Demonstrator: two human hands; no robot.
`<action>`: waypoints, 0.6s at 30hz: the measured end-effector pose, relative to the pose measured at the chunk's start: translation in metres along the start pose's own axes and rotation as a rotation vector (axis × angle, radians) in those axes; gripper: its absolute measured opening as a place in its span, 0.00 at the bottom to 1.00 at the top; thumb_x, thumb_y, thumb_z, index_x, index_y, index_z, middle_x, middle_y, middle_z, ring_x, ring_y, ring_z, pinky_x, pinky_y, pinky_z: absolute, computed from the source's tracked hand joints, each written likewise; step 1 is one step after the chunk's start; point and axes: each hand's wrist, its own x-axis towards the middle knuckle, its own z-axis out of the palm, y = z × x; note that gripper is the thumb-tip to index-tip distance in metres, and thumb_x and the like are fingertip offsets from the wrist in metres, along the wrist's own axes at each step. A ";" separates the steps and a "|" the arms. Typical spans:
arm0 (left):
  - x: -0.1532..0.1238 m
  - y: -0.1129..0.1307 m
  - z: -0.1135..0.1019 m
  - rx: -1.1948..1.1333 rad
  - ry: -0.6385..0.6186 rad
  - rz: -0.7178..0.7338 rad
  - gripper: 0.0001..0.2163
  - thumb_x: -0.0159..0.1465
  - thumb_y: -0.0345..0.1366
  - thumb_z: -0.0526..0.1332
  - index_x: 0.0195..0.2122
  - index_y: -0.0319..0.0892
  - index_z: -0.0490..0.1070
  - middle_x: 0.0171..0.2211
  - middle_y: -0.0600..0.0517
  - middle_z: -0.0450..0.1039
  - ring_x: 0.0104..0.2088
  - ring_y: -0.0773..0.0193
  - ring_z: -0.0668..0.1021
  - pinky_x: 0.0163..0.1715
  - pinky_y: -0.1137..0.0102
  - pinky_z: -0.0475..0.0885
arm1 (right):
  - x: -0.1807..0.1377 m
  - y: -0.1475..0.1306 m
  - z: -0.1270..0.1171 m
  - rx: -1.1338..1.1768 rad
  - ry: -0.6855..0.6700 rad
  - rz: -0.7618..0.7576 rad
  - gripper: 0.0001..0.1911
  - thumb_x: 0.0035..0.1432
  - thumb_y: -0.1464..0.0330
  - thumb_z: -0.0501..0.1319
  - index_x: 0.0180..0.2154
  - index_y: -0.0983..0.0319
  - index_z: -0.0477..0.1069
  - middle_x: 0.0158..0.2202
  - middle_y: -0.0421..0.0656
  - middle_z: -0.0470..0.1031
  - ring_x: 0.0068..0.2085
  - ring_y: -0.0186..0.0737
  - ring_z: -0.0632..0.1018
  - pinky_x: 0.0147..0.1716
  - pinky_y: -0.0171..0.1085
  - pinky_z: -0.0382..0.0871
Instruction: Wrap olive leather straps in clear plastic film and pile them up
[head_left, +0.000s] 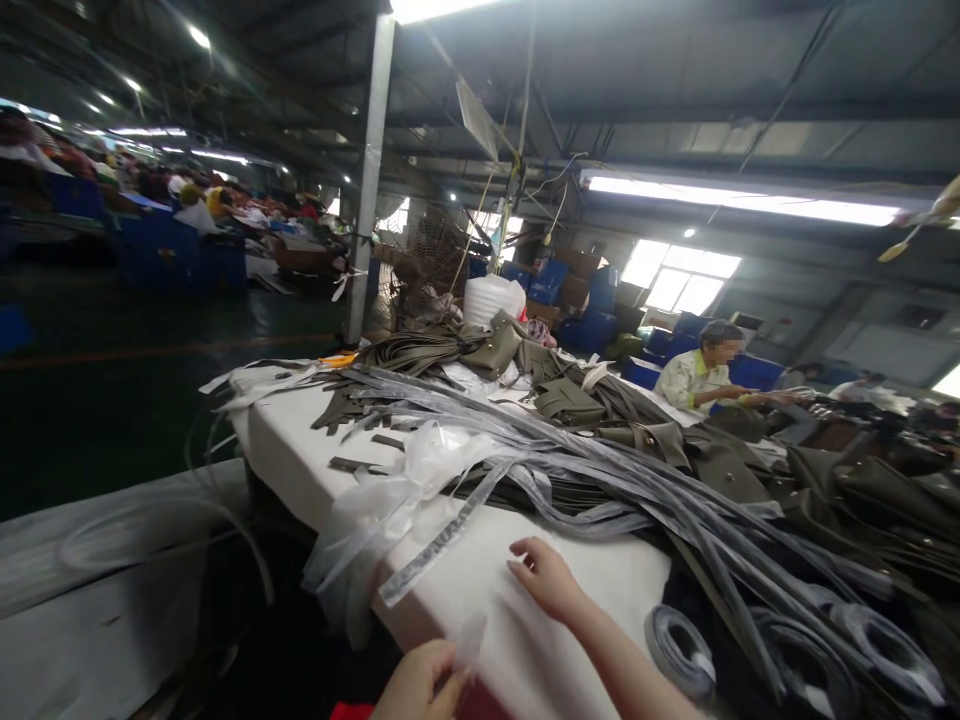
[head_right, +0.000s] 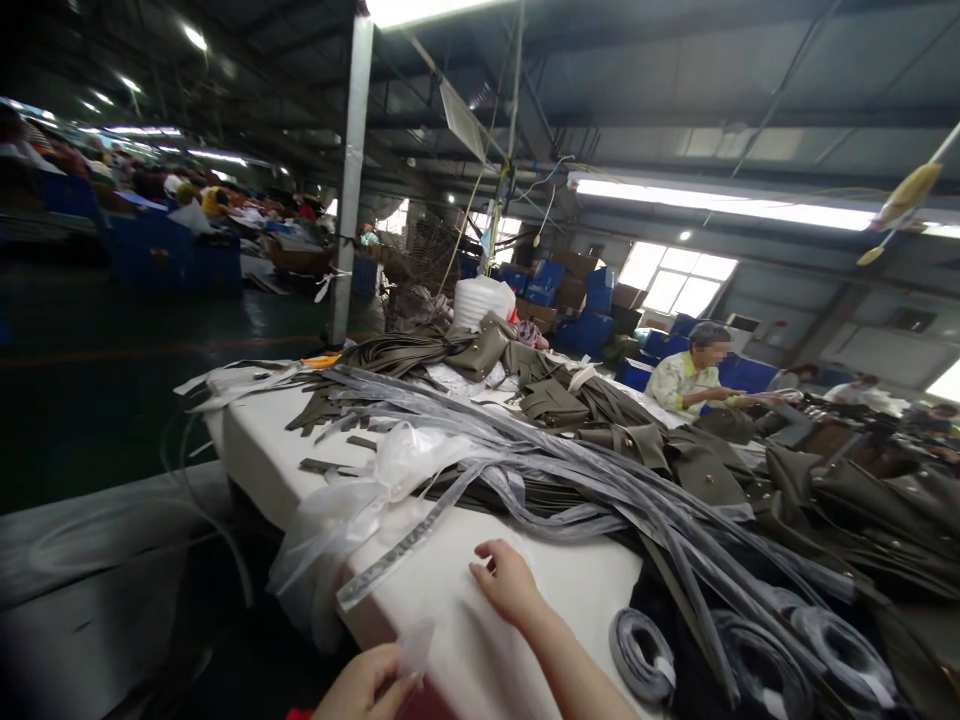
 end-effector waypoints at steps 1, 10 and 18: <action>0.012 -0.001 -0.002 0.059 0.048 0.013 0.19 0.66 0.49 0.51 0.25 0.41 0.65 0.29 0.48 0.71 0.33 0.58 0.71 0.35 0.68 0.61 | 0.017 0.005 0.001 -0.045 0.004 0.008 0.15 0.61 0.71 0.59 0.49 0.65 0.74 0.50 0.51 0.78 0.46 0.44 0.79 0.49 0.41 0.71; 0.072 -0.024 -0.007 0.042 0.131 -0.007 0.16 0.64 0.46 0.50 0.22 0.44 0.57 0.24 0.53 0.65 0.29 0.62 0.68 0.32 0.68 0.58 | 0.099 0.007 0.024 -0.433 0.062 0.065 0.22 0.63 0.72 0.62 0.58 0.66 0.67 0.62 0.54 0.67 0.63 0.53 0.68 0.62 0.53 0.59; 0.074 -0.031 -0.003 -0.006 0.140 -0.067 0.17 0.62 0.47 0.52 0.21 0.43 0.59 0.23 0.54 0.64 0.28 0.62 0.67 0.30 0.68 0.56 | 0.116 -0.001 0.018 -0.620 -0.008 0.030 0.13 0.63 0.61 0.64 0.43 0.64 0.74 0.50 0.48 0.75 0.55 0.49 0.73 0.55 0.52 0.66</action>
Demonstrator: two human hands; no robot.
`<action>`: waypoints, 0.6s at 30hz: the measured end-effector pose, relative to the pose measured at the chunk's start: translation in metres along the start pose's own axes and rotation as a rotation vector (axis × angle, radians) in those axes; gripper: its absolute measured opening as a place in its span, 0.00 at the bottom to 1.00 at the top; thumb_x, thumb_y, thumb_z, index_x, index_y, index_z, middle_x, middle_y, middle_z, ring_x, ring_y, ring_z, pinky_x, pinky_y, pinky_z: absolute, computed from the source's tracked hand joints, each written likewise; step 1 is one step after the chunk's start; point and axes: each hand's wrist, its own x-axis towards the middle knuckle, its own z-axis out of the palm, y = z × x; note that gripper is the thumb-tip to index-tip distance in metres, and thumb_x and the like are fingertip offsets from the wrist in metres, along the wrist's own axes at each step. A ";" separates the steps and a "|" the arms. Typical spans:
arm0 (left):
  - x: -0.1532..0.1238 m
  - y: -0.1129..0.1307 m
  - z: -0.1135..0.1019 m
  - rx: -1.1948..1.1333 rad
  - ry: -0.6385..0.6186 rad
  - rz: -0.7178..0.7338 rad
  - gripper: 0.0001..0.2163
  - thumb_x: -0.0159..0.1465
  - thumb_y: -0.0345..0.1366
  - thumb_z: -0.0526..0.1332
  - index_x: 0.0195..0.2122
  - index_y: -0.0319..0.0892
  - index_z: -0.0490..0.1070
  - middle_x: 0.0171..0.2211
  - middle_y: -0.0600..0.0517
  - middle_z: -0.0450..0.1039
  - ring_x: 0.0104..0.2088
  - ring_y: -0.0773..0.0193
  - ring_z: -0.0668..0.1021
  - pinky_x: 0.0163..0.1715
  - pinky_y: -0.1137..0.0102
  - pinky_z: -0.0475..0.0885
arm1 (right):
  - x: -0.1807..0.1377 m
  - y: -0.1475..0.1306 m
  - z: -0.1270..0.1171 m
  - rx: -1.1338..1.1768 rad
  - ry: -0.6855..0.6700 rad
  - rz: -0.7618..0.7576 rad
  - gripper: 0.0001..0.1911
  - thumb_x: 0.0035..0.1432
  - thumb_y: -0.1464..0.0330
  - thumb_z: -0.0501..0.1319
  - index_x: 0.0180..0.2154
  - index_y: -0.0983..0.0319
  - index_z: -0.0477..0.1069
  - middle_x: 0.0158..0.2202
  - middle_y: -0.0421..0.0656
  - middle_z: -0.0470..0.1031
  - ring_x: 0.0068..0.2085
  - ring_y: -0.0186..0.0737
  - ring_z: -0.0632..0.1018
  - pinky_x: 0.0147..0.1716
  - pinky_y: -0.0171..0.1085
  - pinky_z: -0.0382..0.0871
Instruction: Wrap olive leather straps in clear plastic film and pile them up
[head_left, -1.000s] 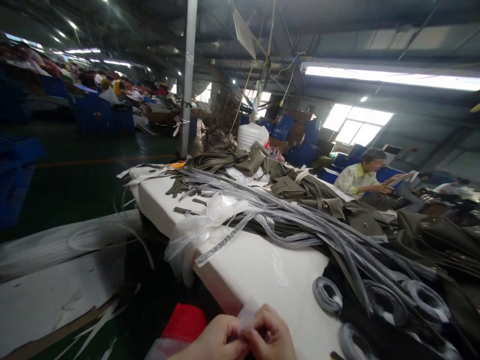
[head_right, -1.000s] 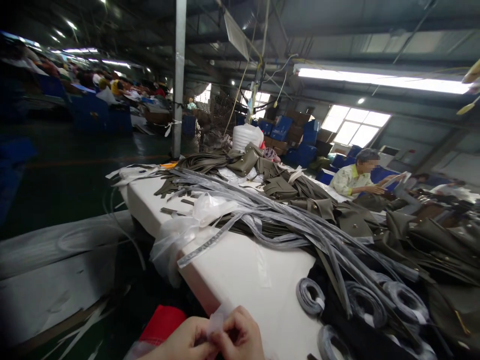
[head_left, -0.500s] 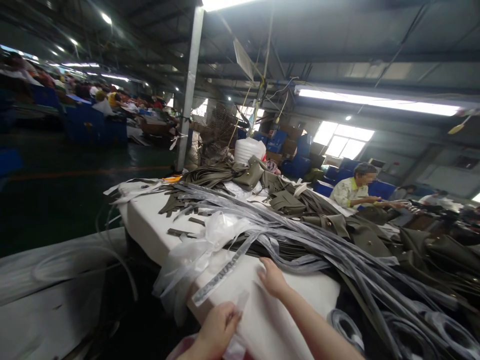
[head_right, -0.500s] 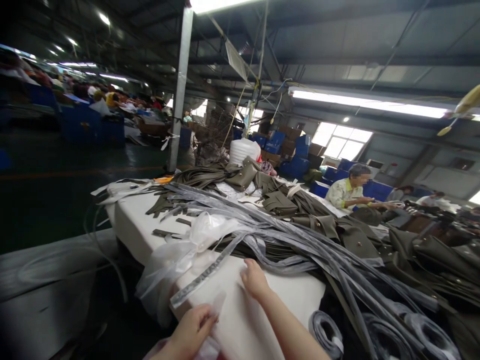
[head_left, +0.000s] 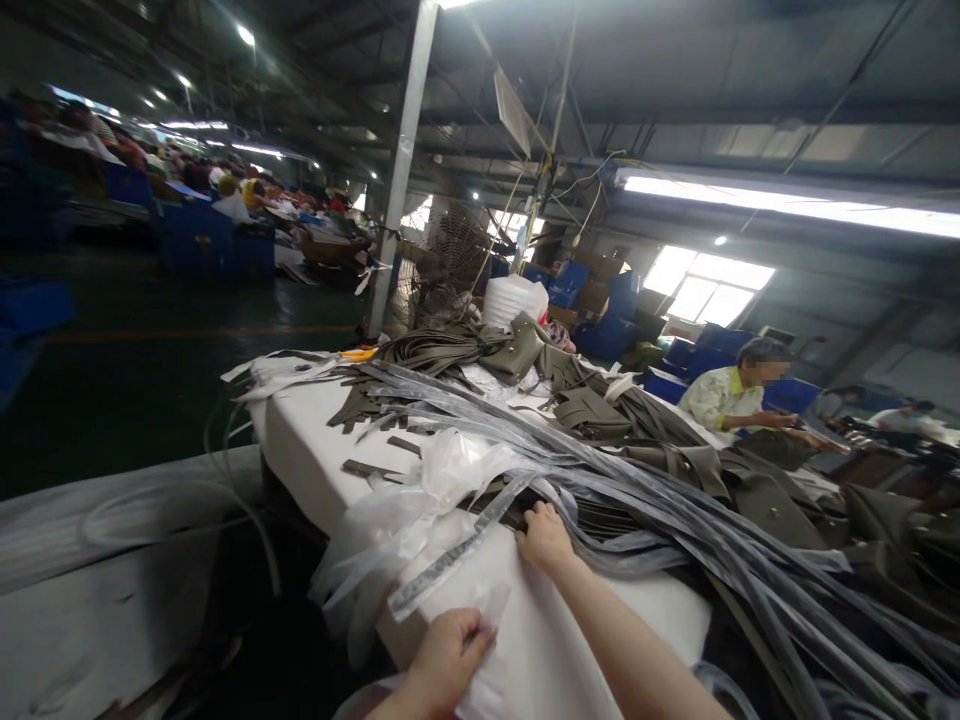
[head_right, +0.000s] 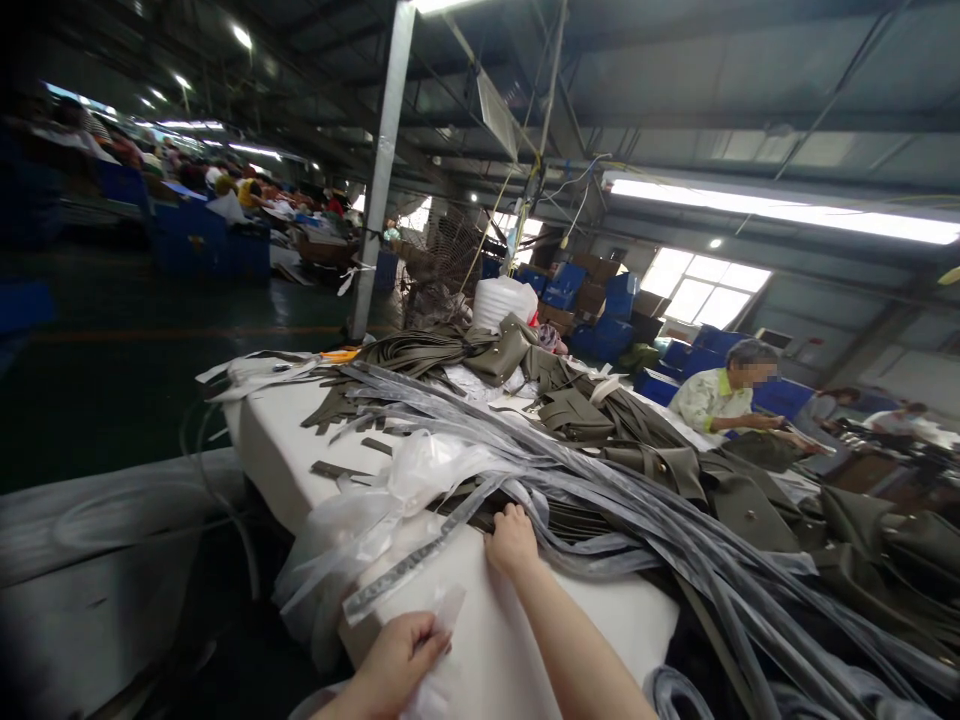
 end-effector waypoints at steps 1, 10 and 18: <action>0.000 0.000 0.000 -0.008 0.000 -0.002 0.17 0.62 0.47 0.52 0.21 0.43 0.59 0.23 0.54 0.64 0.28 0.62 0.67 0.30 0.68 0.56 | -0.001 0.000 0.000 -0.013 -0.003 -0.006 0.13 0.64 0.61 0.63 0.45 0.64 0.74 0.50 0.48 0.75 0.54 0.49 0.73 0.54 0.52 0.67; -0.001 0.003 -0.001 -0.030 -0.007 -0.009 0.17 0.62 0.48 0.52 0.23 0.42 0.65 0.24 0.52 0.67 0.28 0.62 0.69 0.29 0.69 0.58 | -0.007 -0.001 -0.003 -0.059 -0.056 -0.064 0.13 0.65 0.61 0.63 0.44 0.64 0.74 0.48 0.47 0.76 0.53 0.48 0.75 0.53 0.52 0.69; -0.002 0.002 0.000 -0.028 0.005 -0.001 0.18 0.62 0.49 0.53 0.24 0.40 0.69 0.24 0.51 0.69 0.29 0.61 0.70 0.30 0.70 0.60 | -0.021 -0.005 -0.007 -0.029 -0.102 -0.025 0.16 0.65 0.61 0.63 0.50 0.64 0.72 0.49 0.47 0.76 0.47 0.45 0.78 0.49 0.50 0.73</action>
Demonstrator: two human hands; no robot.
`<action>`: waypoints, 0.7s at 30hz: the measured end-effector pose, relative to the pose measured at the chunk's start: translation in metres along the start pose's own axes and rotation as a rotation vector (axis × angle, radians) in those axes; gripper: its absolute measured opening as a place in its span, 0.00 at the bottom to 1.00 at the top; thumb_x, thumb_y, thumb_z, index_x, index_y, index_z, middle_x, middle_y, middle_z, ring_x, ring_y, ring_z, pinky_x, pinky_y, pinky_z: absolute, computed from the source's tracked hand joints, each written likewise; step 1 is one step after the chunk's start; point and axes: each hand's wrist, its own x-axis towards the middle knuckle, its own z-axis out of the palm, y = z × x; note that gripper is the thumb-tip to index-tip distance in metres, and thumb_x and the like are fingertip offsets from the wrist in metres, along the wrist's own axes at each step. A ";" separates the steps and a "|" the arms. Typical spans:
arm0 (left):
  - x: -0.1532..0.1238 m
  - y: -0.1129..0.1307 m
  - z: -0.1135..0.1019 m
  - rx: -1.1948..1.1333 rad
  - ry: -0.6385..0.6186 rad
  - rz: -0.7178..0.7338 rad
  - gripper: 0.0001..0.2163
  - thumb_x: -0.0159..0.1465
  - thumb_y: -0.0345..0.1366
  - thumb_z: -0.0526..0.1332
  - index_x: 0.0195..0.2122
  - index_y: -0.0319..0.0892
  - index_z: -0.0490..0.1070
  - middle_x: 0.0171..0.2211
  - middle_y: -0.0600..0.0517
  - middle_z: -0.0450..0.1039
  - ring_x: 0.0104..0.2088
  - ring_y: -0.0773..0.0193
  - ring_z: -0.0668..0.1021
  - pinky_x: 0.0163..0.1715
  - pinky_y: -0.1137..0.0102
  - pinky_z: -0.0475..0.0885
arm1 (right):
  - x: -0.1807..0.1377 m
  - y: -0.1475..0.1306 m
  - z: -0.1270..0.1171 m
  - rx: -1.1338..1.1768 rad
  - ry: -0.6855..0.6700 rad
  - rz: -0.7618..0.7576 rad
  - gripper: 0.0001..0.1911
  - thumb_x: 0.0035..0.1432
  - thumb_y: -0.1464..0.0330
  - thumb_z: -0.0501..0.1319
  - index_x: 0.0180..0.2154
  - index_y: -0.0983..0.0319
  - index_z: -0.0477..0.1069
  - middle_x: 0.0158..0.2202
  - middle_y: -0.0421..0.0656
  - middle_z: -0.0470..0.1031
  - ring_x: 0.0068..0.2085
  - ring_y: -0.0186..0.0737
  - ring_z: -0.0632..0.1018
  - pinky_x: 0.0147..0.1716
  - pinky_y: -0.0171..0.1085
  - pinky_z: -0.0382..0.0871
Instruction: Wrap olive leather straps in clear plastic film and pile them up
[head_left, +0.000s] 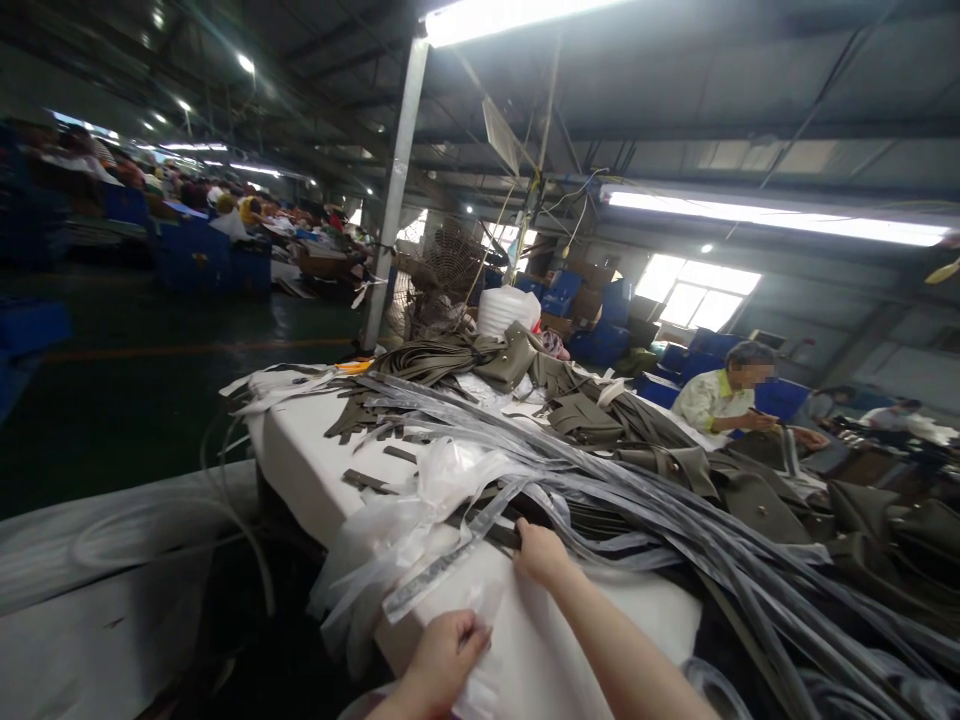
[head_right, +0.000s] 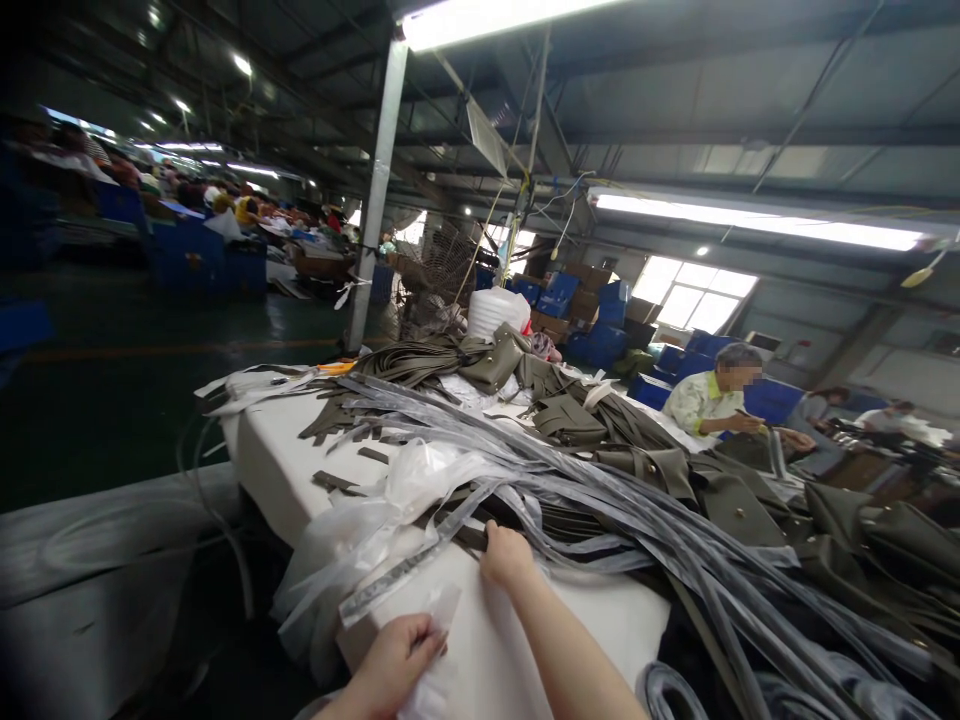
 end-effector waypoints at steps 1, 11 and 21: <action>0.000 0.001 0.000 0.005 0.003 0.002 0.18 0.62 0.49 0.53 0.24 0.40 0.69 0.24 0.51 0.69 0.29 0.61 0.70 0.30 0.70 0.60 | -0.002 -0.001 -0.001 0.001 -0.002 -0.001 0.15 0.65 0.61 0.63 0.48 0.64 0.73 0.49 0.47 0.76 0.49 0.46 0.78 0.50 0.51 0.72; -0.012 0.011 -0.003 -0.015 -0.017 0.020 0.21 0.62 0.55 0.54 0.24 0.41 0.66 0.25 0.52 0.68 0.30 0.61 0.70 0.32 0.70 0.62 | -0.047 0.034 -0.017 0.032 -0.056 0.093 0.12 0.66 0.63 0.62 0.46 0.63 0.74 0.43 0.44 0.79 0.44 0.43 0.80 0.47 0.49 0.74; -0.067 0.080 0.012 -0.070 -0.364 0.385 0.22 0.64 0.56 0.58 0.27 0.43 0.79 0.50 0.45 0.75 0.47 0.52 0.77 0.48 0.67 0.69 | -0.190 0.029 -0.007 0.182 -0.063 -0.219 0.09 0.46 0.72 0.63 0.30 0.56 0.81 0.30 0.46 0.83 0.37 0.50 0.81 0.40 0.41 0.71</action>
